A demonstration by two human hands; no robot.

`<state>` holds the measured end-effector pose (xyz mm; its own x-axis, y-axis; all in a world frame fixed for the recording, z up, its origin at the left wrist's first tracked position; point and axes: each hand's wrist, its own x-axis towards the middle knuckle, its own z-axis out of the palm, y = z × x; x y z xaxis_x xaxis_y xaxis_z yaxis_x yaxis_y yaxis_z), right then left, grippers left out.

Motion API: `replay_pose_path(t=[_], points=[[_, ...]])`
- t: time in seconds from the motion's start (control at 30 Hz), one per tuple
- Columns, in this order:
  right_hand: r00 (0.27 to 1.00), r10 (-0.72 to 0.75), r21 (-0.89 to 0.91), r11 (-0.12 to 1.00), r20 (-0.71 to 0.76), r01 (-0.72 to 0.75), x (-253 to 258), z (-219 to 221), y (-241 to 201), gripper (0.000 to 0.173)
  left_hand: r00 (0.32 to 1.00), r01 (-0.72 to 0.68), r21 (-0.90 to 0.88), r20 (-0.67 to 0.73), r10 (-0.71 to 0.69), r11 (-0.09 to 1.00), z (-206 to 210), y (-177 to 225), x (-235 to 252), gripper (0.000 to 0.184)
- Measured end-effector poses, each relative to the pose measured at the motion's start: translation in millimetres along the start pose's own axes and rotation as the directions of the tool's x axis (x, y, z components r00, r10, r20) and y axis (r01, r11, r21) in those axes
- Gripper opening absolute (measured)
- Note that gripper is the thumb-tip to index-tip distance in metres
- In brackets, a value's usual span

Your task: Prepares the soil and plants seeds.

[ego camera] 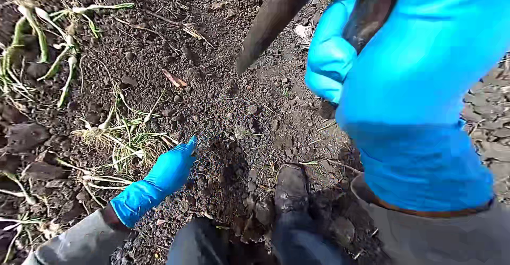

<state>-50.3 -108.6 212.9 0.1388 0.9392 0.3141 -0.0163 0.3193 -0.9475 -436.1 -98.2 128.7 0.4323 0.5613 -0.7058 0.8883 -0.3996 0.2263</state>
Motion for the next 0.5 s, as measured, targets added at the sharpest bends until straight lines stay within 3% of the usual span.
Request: replay_pose_path(t=[0.03,0.07,0.1,0.13,0.17,0.2,0.27,0.37,0.43,0.5], points=[[0.982,0.179,-0.148,0.971,-0.062,-0.187,-35,43,8,0.033,0.999,0.018,-0.001,0.027,-0.018,1.000,-1,-1,1,0.061],[0.872,0.467,-0.295,0.820,-0.148,-0.489,-64,87,7,0.043,0.999,0.024,-0.017,0.040,-0.024,1.000,1,0,1,0.062],[0.713,0.686,-0.380,0.627,-0.144,-0.680,-92,112,17,0.054,0.999,0.022,-0.043,0.040,-0.020,0.999,8,3,0,0.059],[0.573,0.811,-0.404,0.489,-0.114,-0.773,-117,122,37,0.062,1.000,0.003,-0.066,0.025,-0.001,0.998,18,8,-1,0.054],[0.509,0.855,-0.399,0.434,-0.101,-0.808,-134,119,53,0.065,1.000,-0.022,-0.089,0.006,0.023,0.996,29,12,-4,0.050],[0.530,0.841,-0.370,0.460,-0.111,-0.807,-141,110,58,0.065,0.998,-0.057,-0.121,-0.016,0.055,0.991,41,17,-6,0.045],[0.671,0.726,-0.191,0.645,-0.147,-0.740,-139,91,22,0.056,0.997,-0.075,-0.212,0.008,0.079,0.974,70,21,-27,0.038],[0.886,0.431,0.049,0.902,-0.171,-0.429,-75,68,-52,0.050,0.994,0.019,-0.230,0.109,0.006,0.973,86,15,-32,0.038],[0.916,0.361,0.039,0.932,-0.177,-0.360,-50,82,-65,0.044,0.994,0.058,-0.132,0.098,-0.045,0.990,78,16,-39,0.038],[0.880,0.451,-0.153,0.869,-0.147,-0.471,-58,113,-29,0.041,0.998,0.057,-0.063,-0.020,-0.059,0.996,52,21,-39,0.039]])
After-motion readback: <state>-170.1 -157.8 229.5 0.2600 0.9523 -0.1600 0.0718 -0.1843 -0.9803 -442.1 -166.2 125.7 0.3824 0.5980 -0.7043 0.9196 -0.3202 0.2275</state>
